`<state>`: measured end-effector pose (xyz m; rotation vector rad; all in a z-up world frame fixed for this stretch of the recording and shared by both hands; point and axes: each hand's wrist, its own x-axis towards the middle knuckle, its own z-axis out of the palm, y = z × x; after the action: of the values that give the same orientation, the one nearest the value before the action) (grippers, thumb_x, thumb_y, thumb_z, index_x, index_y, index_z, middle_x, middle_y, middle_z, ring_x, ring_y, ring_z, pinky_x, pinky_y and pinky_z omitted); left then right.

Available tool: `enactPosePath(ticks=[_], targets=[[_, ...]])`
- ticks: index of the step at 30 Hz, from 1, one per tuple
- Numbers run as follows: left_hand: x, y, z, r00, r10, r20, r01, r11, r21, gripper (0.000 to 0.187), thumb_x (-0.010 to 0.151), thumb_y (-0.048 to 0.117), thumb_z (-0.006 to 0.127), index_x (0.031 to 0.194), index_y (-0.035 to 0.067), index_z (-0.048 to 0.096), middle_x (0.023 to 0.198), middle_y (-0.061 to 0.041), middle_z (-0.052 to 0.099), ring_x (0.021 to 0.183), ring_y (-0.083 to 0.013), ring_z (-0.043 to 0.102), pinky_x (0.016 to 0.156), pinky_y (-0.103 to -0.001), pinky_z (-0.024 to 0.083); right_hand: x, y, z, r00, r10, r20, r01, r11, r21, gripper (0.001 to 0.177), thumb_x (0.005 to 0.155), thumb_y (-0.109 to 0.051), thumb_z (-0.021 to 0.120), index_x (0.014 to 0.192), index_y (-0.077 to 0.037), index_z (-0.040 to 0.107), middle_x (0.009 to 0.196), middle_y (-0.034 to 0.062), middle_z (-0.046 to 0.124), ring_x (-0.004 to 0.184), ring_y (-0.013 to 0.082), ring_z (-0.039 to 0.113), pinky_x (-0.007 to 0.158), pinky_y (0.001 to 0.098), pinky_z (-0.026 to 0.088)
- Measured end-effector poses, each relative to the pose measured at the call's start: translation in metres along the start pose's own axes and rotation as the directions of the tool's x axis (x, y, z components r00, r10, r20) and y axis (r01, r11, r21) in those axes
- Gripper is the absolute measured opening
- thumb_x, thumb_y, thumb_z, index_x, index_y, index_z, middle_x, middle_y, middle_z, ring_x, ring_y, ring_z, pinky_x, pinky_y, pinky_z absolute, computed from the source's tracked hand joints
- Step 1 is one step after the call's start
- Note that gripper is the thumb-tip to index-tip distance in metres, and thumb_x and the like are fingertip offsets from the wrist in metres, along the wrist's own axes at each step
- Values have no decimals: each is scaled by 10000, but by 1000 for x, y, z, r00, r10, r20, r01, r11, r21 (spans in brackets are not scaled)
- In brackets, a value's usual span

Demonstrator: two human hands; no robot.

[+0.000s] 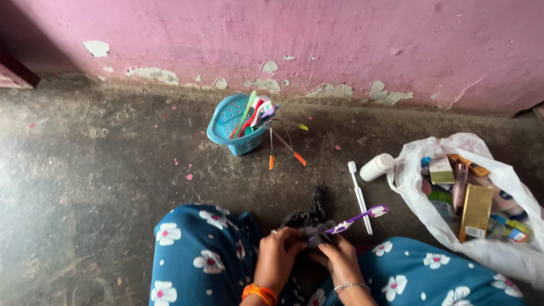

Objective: The person sits on the floor and wipes a white cylindrical container and several toothbrushes with a dark cloth. The person handles the items one at a time, wiping them thoroughly before placing them on the floor.

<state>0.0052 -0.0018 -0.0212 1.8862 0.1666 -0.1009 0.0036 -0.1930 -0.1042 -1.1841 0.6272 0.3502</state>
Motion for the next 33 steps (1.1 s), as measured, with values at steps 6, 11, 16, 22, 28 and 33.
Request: enactPosePath(ticks=[6, 11, 16, 22, 28, 33], targets=[[4, 2, 5, 1000, -18, 26, 17, 999, 41, 226, 743, 93, 841, 955, 53, 772, 864, -129, 776, 802, -250, 772, 730, -333, 599, 2, -7, -1, 991, -63, -121, 77, 990, 118, 254, 929, -92, 646, 1157, 9, 696, 1054, 114, 721, 953, 240, 696, 830, 411, 593], [7, 8, 3, 997, -25, 80, 28, 999, -46, 237, 737, 100, 828, 964, 66, 769, 896, -123, 769, 808, -246, 790, 713, -331, 612, 5, -6, -6, 994, -60, -94, 78, 976, 202, 236, 908, -63, 618, 1126, -7, 691, 1057, 107, 735, 967, 220, 722, 844, 412, 613], [7, 14, 2, 997, -8, 76, 4, 998, 55, 236, 747, 114, 844, 965, 66, 767, 877, -144, 782, 811, -284, 775, 723, -349, 597, 13, 8, -14, 995, -76, -67, 89, 974, 207, 242, 914, -38, 635, 1143, 6, 700, 1061, 119, 724, 945, 232, 706, 823, 414, 601], [4, 16, -1, 990, -6, 144, -12, 992, 128, 220, 757, 117, 821, 968, 76, 773, 883, -143, 780, 823, -304, 771, 746, -366, 598, 24, 10, -28, 984, -106, -140, 146, 936, 319, 228, 928, -79, 642, 1144, -16, 679, 1080, 112, 723, 972, 247, 710, 829, 423, 587], [0, 18, -6, 989, -20, 148, -4, 987, 162, 198, 776, 130, 802, 961, 67, 769, 906, -146, 773, 849, -322, 752, 773, -386, 586, 21, 14, -32, 978, -113, -176, 169, 924, 344, 223, 926, -72, 638, 1138, -17, 678, 1077, 122, 714, 980, 274, 701, 848, 460, 594], [-6, 22, -10, 987, 44, 156, -71, 982, 173, 261, 792, 155, 804, 1037, 84, 752, 968, -159, 754, 866, -342, 733, 773, -401, 579, 22, 8, -34, 976, -14, -216, 78, 955, 288, 247, 909, -26, 635, 1156, -20, 636, 1067, 135, 701, 982, 286, 707, 851, 470, 602]])
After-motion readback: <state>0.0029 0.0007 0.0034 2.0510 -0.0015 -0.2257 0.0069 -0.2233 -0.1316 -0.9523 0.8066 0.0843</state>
